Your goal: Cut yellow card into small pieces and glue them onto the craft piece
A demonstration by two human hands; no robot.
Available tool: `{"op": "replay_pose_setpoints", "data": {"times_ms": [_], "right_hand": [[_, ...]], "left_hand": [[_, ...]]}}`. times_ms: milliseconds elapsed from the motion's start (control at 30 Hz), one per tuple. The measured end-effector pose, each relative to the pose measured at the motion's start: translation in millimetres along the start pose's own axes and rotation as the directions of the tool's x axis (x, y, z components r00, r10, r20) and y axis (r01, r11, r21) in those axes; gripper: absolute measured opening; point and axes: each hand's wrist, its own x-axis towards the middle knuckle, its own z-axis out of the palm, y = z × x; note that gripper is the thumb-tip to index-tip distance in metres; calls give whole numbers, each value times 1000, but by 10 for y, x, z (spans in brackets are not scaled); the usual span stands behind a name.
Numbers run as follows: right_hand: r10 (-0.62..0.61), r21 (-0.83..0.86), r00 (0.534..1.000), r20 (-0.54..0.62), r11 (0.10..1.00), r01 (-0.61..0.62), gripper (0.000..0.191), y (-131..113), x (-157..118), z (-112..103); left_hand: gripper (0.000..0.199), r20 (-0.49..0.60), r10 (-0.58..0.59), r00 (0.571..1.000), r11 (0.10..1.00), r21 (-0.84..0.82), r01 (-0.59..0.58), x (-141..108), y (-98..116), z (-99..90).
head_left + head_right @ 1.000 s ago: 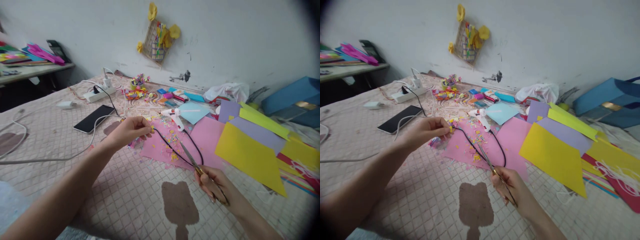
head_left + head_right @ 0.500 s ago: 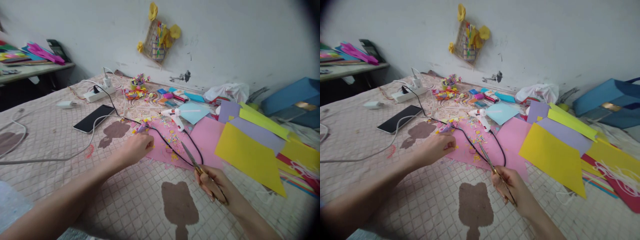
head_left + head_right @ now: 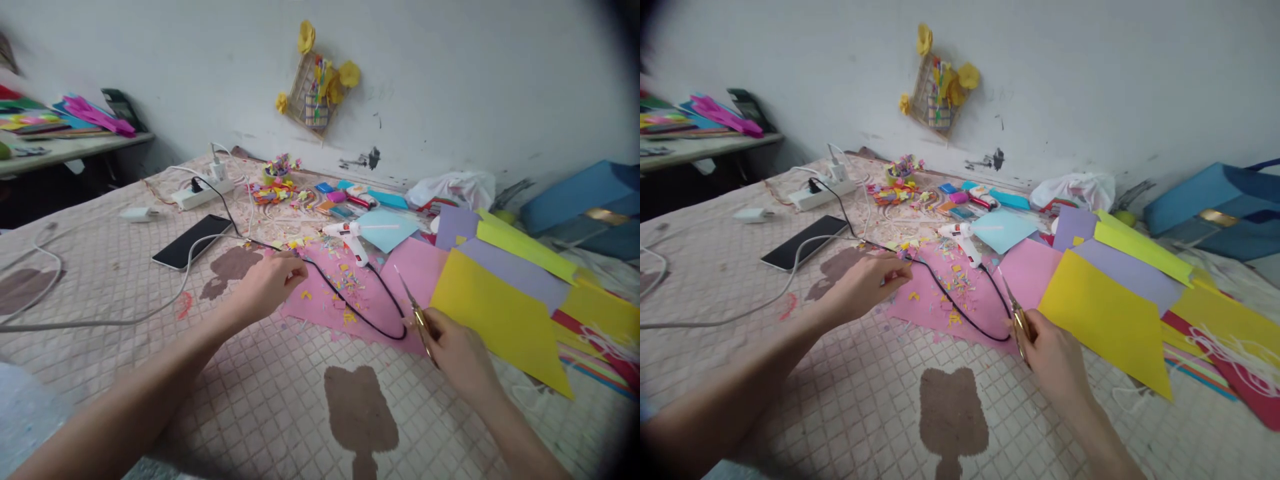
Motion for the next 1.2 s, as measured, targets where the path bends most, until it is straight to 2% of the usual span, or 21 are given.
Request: {"op": "replay_pose_setpoints", "data": {"times_ms": [67,167,233,400,567,700,900,1033,1200], "right_hand": [[14,-217,998,-69,976,-29,29,64,47,-8],[-4,-353,994,-112,935,-36,27,137,95,7],[-25,-348,993,-116,937,-17,29,173,117,30],[-73,-209,984,-165,977,37,32,280,152,68],[-114,-112,950,-290,990,84,33,273,157,25],[-81,99,961,-264,989,111,26,62,151,6],[-238,239,963,-128,935,263,21,-359,233,29],[-341,297,940,-4,897,326,19,-674,328,27],[-452,365,890,63,840,401,18,-982,461,83]], "left_hand": [[14,-31,-12,999,1000,-14,12,7,-13,-18],[13,-96,-30,995,999,-38,26,10,-41,-70],[13,-146,-54,988,997,-62,46,2,-75,-114],[13,-243,-151,958,983,-137,120,-62,-225,-231],[12,-254,-271,928,950,-226,216,-167,-438,-323],[14,-217,-327,920,919,-300,256,-217,-560,-357],[15,-145,-310,940,917,-306,255,-160,-602,-389],[14,-100,-314,944,904,-336,265,-92,-618,-380],[16,-20,-275,961,901,-353,251,-9,-700,-313]]}}
